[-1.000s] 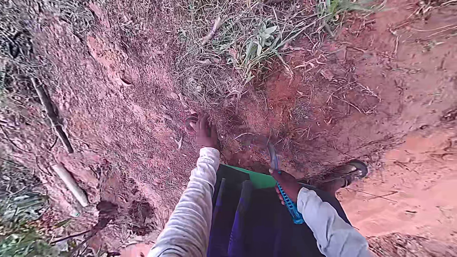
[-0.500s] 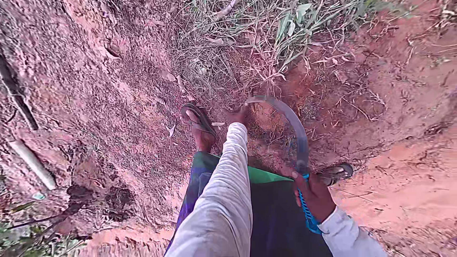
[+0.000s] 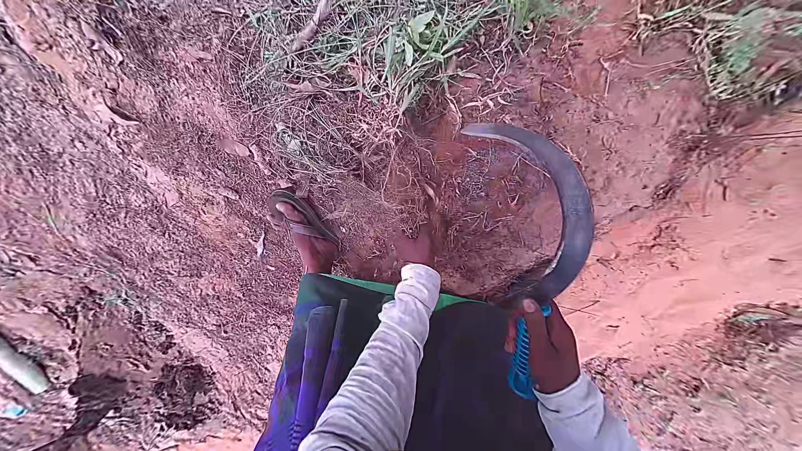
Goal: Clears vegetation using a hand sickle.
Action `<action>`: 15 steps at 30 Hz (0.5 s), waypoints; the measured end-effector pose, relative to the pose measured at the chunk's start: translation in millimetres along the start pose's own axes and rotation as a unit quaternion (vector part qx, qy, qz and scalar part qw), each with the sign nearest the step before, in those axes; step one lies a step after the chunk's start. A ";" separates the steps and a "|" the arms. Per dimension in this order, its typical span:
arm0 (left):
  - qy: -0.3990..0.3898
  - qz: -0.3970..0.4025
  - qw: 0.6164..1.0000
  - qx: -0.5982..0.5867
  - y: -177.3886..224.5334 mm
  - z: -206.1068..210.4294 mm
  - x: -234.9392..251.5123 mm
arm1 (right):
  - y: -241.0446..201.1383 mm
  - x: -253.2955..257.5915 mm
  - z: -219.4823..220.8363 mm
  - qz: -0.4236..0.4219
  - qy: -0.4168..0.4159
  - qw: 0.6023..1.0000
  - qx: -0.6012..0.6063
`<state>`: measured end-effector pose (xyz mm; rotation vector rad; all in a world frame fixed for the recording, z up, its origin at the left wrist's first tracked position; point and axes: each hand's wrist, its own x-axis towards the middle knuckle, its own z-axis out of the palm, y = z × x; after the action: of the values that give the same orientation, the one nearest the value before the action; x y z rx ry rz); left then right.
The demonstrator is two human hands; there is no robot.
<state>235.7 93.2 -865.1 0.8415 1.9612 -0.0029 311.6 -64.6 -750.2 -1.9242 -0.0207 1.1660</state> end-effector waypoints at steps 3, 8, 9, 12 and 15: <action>-0.053 -0.046 0.996 0.060 -6.2 29.5 -2.9 | -1.5 -1.0 -20.7 0.029 0.018 0.999 0.011; -0.046 -0.015 0.982 0.182 16.4 88.7 -35.1 | 14.4 -2.9 -50.0 0.021 0.040 0.999 0.016; -0.068 0.032 0.980 0.182 15.2 89.8 -47.6 | 17.5 -3.5 -52.9 0.021 0.046 0.999 0.019; -0.079 0.161 0.978 0.108 6.6 79.7 -71.8 | 19.0 -10.3 -59.8 0.024 0.072 0.996 0.038; -0.091 0.219 0.964 0.120 38.1 70.3 -74.4 | 17.9 -9.7 -68.0 0.024 0.096 0.994 0.055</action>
<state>333.5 57.3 -832.2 1.3718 1.5891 -0.0569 348.7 -124.6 -742.3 -1.9398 0.1890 0.9882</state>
